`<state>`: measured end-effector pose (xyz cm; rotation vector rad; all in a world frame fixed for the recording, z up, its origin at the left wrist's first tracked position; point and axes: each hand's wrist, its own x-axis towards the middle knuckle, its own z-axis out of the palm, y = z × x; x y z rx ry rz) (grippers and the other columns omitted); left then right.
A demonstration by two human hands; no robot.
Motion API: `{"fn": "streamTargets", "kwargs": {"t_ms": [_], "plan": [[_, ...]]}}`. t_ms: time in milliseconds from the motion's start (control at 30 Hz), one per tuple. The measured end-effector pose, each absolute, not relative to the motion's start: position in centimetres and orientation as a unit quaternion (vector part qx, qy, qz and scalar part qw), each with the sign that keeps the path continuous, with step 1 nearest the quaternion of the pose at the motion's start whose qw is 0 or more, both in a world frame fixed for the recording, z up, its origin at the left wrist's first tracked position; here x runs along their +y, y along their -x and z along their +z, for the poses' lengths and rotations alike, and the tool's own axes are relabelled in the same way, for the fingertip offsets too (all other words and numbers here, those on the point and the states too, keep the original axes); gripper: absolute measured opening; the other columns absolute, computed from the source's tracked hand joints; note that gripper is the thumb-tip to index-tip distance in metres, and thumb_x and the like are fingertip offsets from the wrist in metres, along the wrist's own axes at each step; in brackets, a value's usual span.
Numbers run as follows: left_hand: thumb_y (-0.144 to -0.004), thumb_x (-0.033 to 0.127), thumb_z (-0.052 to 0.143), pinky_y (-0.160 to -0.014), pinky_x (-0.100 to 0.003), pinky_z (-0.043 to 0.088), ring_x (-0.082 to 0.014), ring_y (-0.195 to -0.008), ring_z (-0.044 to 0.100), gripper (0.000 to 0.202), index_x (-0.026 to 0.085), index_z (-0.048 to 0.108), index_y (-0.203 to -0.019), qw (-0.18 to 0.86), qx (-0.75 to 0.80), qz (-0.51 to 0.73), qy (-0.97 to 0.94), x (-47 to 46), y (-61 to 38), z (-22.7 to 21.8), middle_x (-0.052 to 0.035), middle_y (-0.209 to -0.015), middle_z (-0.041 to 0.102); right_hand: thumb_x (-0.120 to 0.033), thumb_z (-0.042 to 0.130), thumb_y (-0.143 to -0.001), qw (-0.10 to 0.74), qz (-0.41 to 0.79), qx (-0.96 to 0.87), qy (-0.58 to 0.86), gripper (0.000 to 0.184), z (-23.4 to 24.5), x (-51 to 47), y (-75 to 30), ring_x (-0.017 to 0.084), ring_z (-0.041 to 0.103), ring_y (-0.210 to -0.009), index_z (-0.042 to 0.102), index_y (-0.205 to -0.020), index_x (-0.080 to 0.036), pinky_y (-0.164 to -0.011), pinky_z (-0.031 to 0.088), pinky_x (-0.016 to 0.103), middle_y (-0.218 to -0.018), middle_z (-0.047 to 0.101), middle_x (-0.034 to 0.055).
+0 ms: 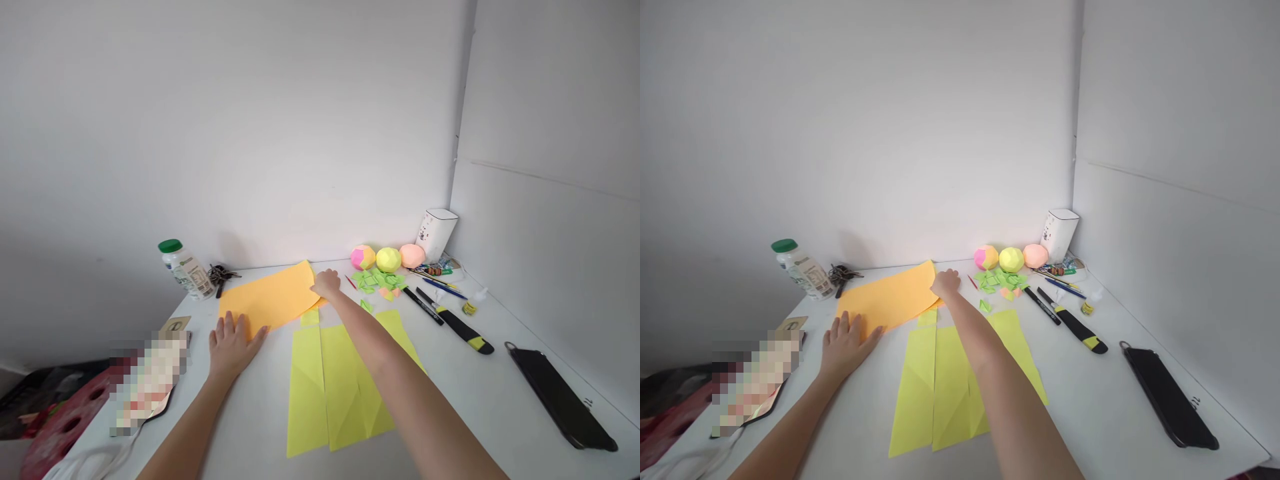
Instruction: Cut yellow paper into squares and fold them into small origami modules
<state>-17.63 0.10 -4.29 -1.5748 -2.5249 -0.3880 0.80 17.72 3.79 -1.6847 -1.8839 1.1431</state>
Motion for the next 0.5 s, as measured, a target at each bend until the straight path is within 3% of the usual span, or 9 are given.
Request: {"fn": "streamTargets", "kwargs": {"t_ms": [167, 267, 400, 500], "plan": [[-0.086, 0.045, 0.035, -0.108, -0.051, 0.013, -0.0355, -0.137, 0.014, 0.059, 0.005, 0.041, -0.129, 0.041, -0.825, -0.308, 0.471, -0.9, 17.3, -3.3, -0.0242, -0.148, 0.021, -0.025, 0.064, -0.078, 0.268, 0.391, -0.692, 0.545, 0.01, 7.3, 18.4, -3.8, 0.016, 0.06, -0.073, 0.06, -0.077, -0.015, -0.062, 0.045, 0.023, -0.074, 0.062, 0.001], [-0.086, 0.044, 0.036, -0.111, -0.05, 0.011, -0.0335, -0.138, 0.014, 0.057, 0.009, 0.04, -0.131, -0.032, -0.796, -0.406, 0.449, -1.4, 17.3, -2.3, -0.0197, -0.149, 0.021, -0.027, 0.059, -0.08, 0.332, 0.399, -0.67, 0.531, 0.013, 8.5, 19.1, -10.9, 0.014, 0.059, -0.064, 0.059, -0.082, -0.015, -0.048, 0.041, 0.019, -0.071, 0.062, 0.0011], [-0.086, 0.053, 0.037, -0.101, -0.045, 0.036, -0.0298, -0.123, 0.045, 0.057, 0.016, 0.045, -0.128, -0.166, -0.75, -0.449, 0.457, 0.5, 16.3, -1.0, -0.0149, -0.131, 0.051, -0.027, 0.064, -0.074, 0.364, 0.424, -0.627, 0.542, 0.016, 6.8, 18.0, -21.3, 0.011, 0.051, -0.045, 0.054, -0.073, -0.015, -0.038, 0.037, 0.02, -0.059, 0.059, 0.0015], [-0.085, 0.056, 0.04, -0.091, -0.036, 0.047, -0.025, -0.11, 0.058, 0.056, 0.015, 0.052, -0.121, -0.275, -0.697, -0.467, 0.47, 4.1, 14.2, -0.4, -0.0139, -0.121, 0.06, -0.032, 0.065, -0.071, 0.382, 0.446, -0.613, 0.528, 0.02, 4.3, 17.0, -25.0, 0.013, 0.055, -0.048, 0.053, -0.074, -0.017, -0.042, 0.042, 0.021, -0.063, 0.063, 0.0022]]}}
